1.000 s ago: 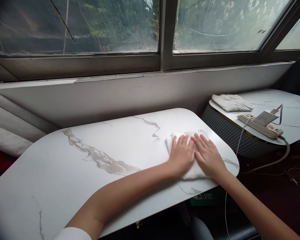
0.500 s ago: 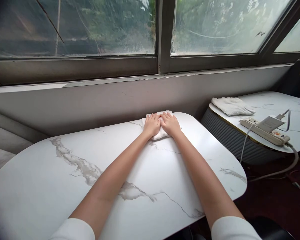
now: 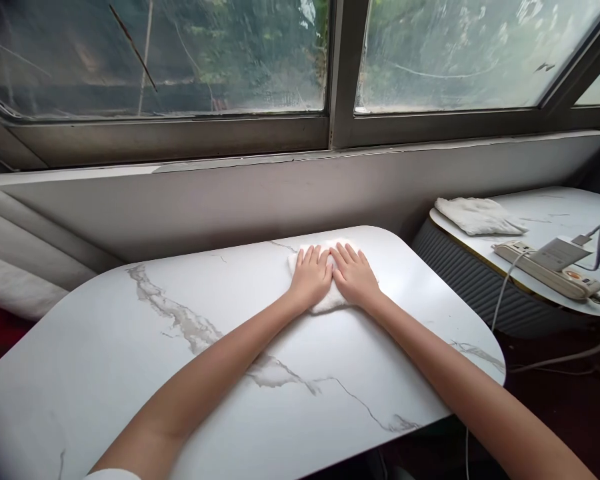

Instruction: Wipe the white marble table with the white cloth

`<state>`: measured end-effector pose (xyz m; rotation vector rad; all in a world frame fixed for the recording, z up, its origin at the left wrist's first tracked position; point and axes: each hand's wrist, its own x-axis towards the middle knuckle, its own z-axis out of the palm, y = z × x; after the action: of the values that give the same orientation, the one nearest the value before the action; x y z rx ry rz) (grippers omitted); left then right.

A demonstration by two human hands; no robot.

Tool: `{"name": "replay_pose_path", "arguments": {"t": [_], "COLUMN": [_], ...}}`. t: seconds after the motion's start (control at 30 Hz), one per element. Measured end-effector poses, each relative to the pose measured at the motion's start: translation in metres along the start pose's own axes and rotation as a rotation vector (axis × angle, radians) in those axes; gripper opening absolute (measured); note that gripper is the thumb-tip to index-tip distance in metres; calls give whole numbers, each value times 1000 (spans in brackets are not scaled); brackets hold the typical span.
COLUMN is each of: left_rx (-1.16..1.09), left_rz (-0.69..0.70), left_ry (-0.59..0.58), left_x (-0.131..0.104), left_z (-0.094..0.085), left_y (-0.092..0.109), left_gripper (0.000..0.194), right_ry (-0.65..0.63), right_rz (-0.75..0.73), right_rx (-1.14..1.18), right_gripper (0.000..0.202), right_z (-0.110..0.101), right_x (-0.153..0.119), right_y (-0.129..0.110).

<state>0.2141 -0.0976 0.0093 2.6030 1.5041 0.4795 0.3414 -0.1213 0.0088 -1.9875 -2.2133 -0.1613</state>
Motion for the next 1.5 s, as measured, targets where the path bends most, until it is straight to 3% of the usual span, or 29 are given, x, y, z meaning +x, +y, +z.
{"name": "replay_pose_path", "arguments": {"t": [0.2, 0.33, 0.43, 0.57, 0.7, 0.87, 1.03, 1.2, 1.33, 1.5], "left_rx": [-18, -38, -36, -48, -109, -149, -41, 1, 31, 39], "left_rz": [186, 279, 309, 266, 123, -89, -121, -145, -158, -177], "left_ry": [-34, -39, -39, -77, -125, -117, 0, 37, 49, 49], "left_x": [-93, -150, -181, -194, -171, -112, -52, -4, 16, 11], "left_z": [-19, -33, -43, -50, -50, -45, -37, -35, -38, -39], "left_y": [29, 33, 25, 9, -13, -52, -95, -132, -150, -151], "left_gripper": [50, 50, 50, 50, 49, 49, 48, 47, 45, 47], "right_ry": [94, 181, 189, 155, 82, 11, -3, 14, 47, 70], "right_rz": [-56, -76, -124, -233, -267, -235, -202, -155, -148, -169], "right_rx": [-33, -31, -9, 0, 27, 80, 99, 90, 102, 131], "right_gripper": [60, 71, 76, 78, 65, 58, 56, 54, 53, 52], "right_z": [-9, -20, -28, -30, -21, -9, 3, 17, 24, 24], "right_x": [-111, -169, -189, -181, -141, -63, 17, 79, 107, 105], "right_y": [-25, -58, -82, -98, -99, -101, -111, -120, -126, -129]}}
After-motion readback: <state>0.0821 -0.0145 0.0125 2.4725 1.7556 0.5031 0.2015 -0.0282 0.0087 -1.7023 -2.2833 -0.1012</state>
